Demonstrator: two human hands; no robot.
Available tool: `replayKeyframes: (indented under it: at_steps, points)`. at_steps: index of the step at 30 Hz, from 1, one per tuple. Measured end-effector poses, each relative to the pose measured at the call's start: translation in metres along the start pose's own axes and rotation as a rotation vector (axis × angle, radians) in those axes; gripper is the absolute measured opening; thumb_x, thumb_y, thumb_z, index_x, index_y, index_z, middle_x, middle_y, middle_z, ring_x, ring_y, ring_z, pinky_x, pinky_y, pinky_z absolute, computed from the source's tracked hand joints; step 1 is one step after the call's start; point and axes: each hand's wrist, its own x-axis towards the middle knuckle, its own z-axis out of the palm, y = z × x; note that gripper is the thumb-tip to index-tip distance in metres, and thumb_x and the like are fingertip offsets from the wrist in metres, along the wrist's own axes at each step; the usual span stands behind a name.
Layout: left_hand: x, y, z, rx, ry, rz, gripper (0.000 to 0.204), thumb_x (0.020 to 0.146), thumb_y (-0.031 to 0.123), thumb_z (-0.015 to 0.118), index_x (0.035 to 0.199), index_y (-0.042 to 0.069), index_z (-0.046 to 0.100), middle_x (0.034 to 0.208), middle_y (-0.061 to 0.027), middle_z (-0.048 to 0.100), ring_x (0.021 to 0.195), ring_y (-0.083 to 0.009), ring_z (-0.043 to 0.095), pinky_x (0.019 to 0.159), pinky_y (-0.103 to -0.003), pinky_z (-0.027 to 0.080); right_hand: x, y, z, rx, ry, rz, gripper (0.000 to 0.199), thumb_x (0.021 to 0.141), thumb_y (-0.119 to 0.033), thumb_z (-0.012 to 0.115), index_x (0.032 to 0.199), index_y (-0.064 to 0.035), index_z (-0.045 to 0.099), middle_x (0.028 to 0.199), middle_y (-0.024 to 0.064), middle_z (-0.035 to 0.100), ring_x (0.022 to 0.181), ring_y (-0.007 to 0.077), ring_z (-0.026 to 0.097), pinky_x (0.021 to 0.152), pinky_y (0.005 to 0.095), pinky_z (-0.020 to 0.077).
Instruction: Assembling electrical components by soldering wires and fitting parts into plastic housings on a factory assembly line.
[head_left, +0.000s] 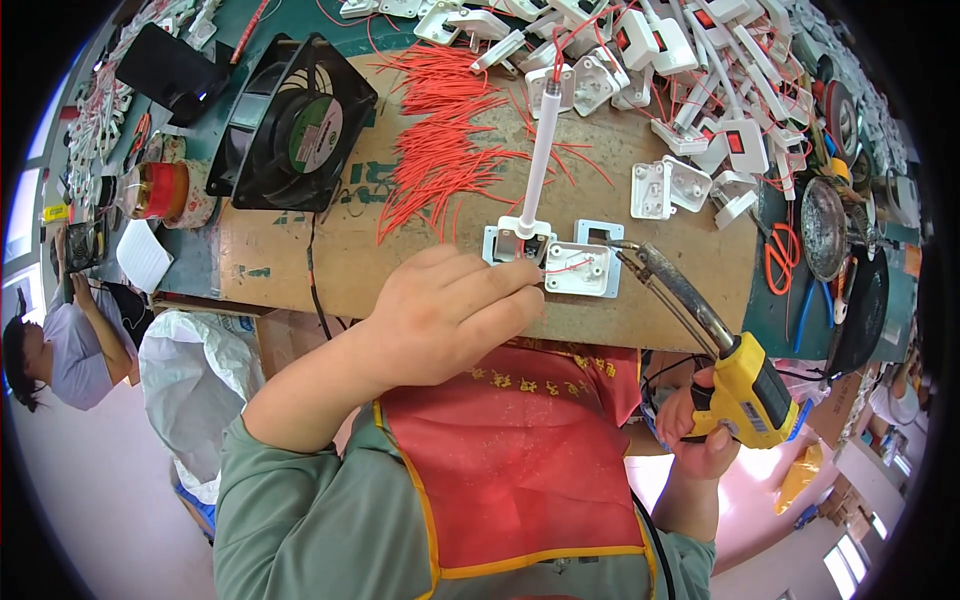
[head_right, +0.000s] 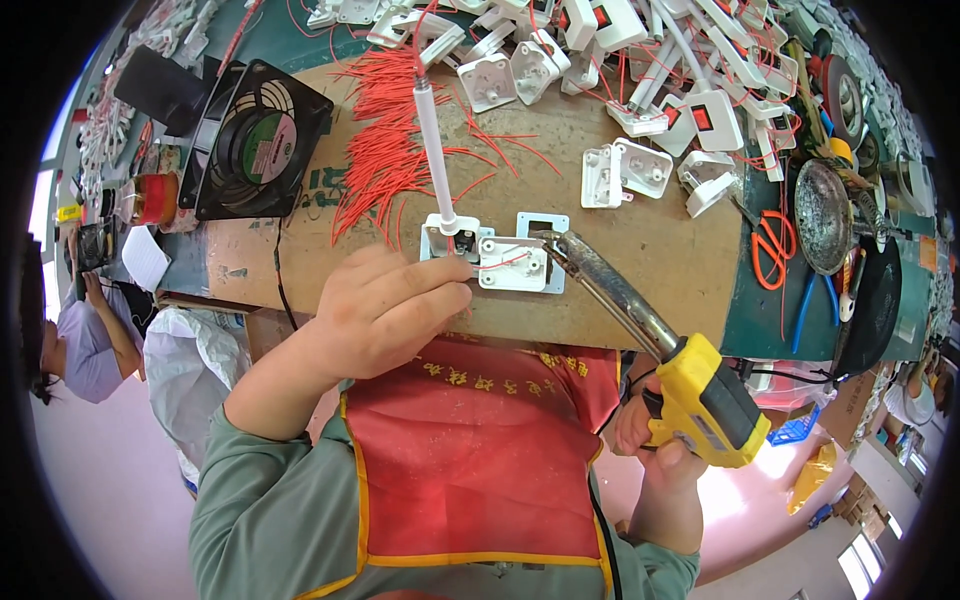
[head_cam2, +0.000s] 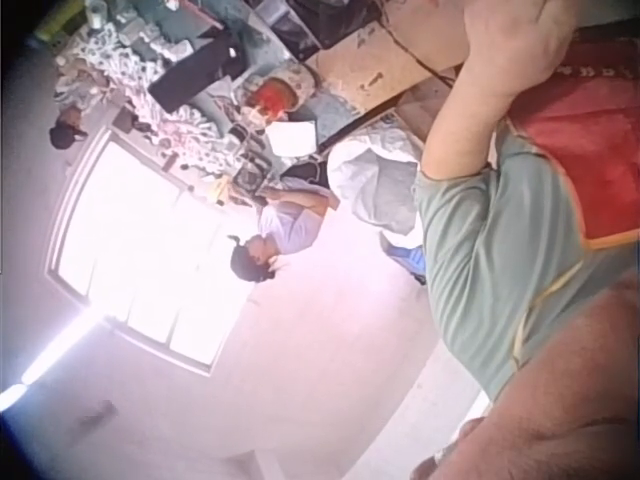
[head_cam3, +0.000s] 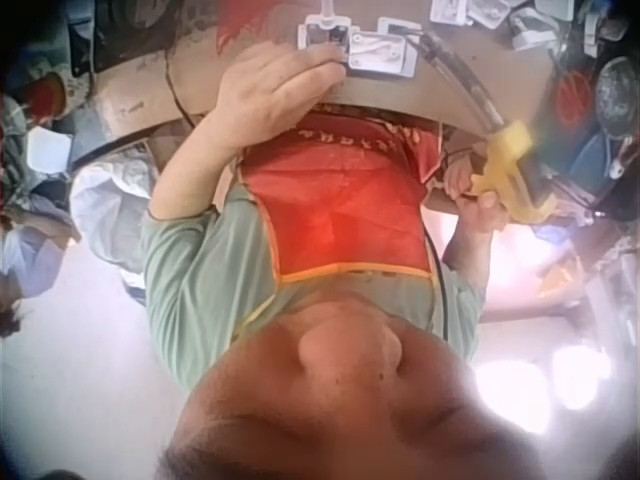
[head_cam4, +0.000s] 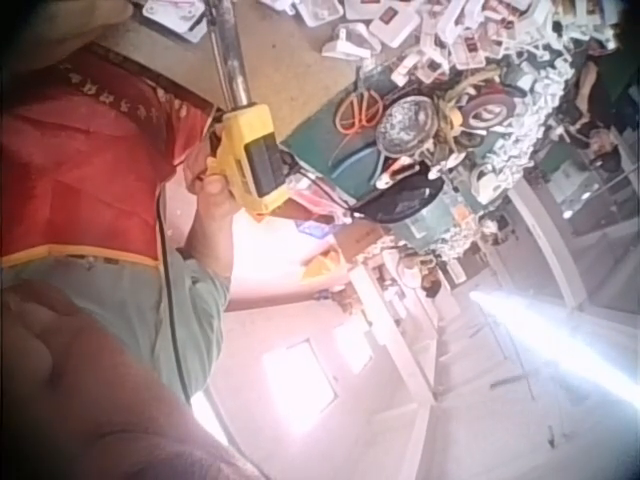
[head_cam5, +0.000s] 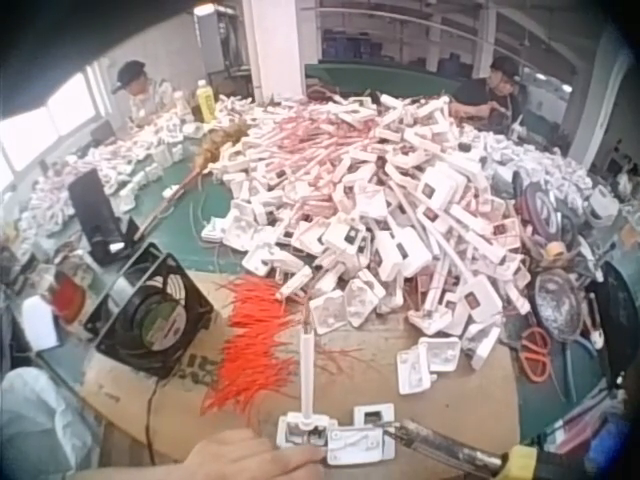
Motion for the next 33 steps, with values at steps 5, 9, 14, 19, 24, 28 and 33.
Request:
replayKeyframes:
  at_steps: [5,9,14,19,24,28,33]
  points:
    - [-0.008,-0.002,-0.003,0.04,-0.035,0.036,0.023,0.071,0.013,0.063,0.094,0.01,0.061,0.105,-0.0038,0.064,0.065,-0.0139,0.057,0.057,-0.028,0.042,0.0,-0.001,0.003,-0.001,0.002,-0.004,0.074,0.08,-0.051,0.07,0.122,0.0027,0.043,0.06,0.0006,0.044,0.046,0.0111,0.043,0.04,0.024,0.0376]
    - [-0.009,-0.003,-0.003,0.083,-0.028,0.058,0.023,0.072,0.014,0.064,0.095,0.01,0.062,0.104,-0.0037,0.065,0.065,-0.0134,0.056,0.057,-0.027,0.042,0.0,-0.001,0.001,0.013,-0.025,-0.006,0.073,0.08,-0.051,0.07,0.122,0.0029,0.044,0.059,0.0006,0.044,0.046,0.0112,0.043,0.04,0.0239,0.0374]
    - [-0.006,-0.005,0.006,-0.152,0.121,-0.025,0.034,0.068,-0.003,0.07,0.101,0.004,0.064,0.095,-0.0106,0.068,0.062,-0.0201,0.059,0.053,-0.03,0.043,0.001,-0.002,0.005,-0.004,-0.027,-0.003,0.073,0.08,-0.051,0.07,0.122,0.0029,0.045,0.059,0.0006,0.044,0.045,0.0113,0.043,0.04,0.0238,0.0373]
    - [-0.002,-0.005,0.013,-0.143,0.306,-0.158,0.033,0.068,-0.007,0.068,0.099,0.004,0.065,0.089,-0.0093,0.065,0.066,-0.0232,0.059,0.057,-0.032,0.048,0.001,0.0,0.014,-0.023,-0.013,0.001,0.074,0.079,-0.05,0.072,0.122,0.0034,0.045,0.06,0.0003,0.044,0.046,0.0115,0.044,0.04,0.0241,0.0373]
    - [-0.002,-0.007,0.015,-0.074,0.3,-0.23,0.029,0.069,-0.004,0.069,0.095,0.005,0.065,0.084,-0.0076,0.061,0.069,-0.0234,0.059,0.058,-0.033,0.048,0.002,0.004,0.021,-0.016,-0.036,0.092,0.074,0.076,-0.049,0.074,0.122,0.002,0.045,0.061,0.0006,0.045,0.047,0.0121,0.044,0.043,0.0251,0.0377]
    - [0.0,-0.007,0.015,-0.072,0.292,-0.217,0.028,0.069,-0.005,0.071,0.095,0.004,0.065,0.084,-0.0085,0.06,0.07,-0.0228,0.058,0.059,-0.032,0.047,0.001,0.009,0.026,0.013,-0.024,0.161,0.077,0.073,-0.047,0.078,0.124,0.0003,0.046,0.063,0.0011,0.045,0.05,0.0125,0.045,0.046,0.0259,0.0386]
    - [-0.001,-0.007,0.017,-0.058,0.322,-0.203,0.025,0.071,-0.006,0.071,0.093,0.003,0.065,0.089,-0.0096,0.059,0.073,-0.0231,0.058,0.061,-0.031,0.047,0.002,0.012,0.025,0.0,-0.034,0.184,0.077,0.071,-0.047,0.079,0.123,-0.0001,0.046,0.065,0.0016,0.046,0.052,0.0131,0.046,0.047,0.026,0.039]
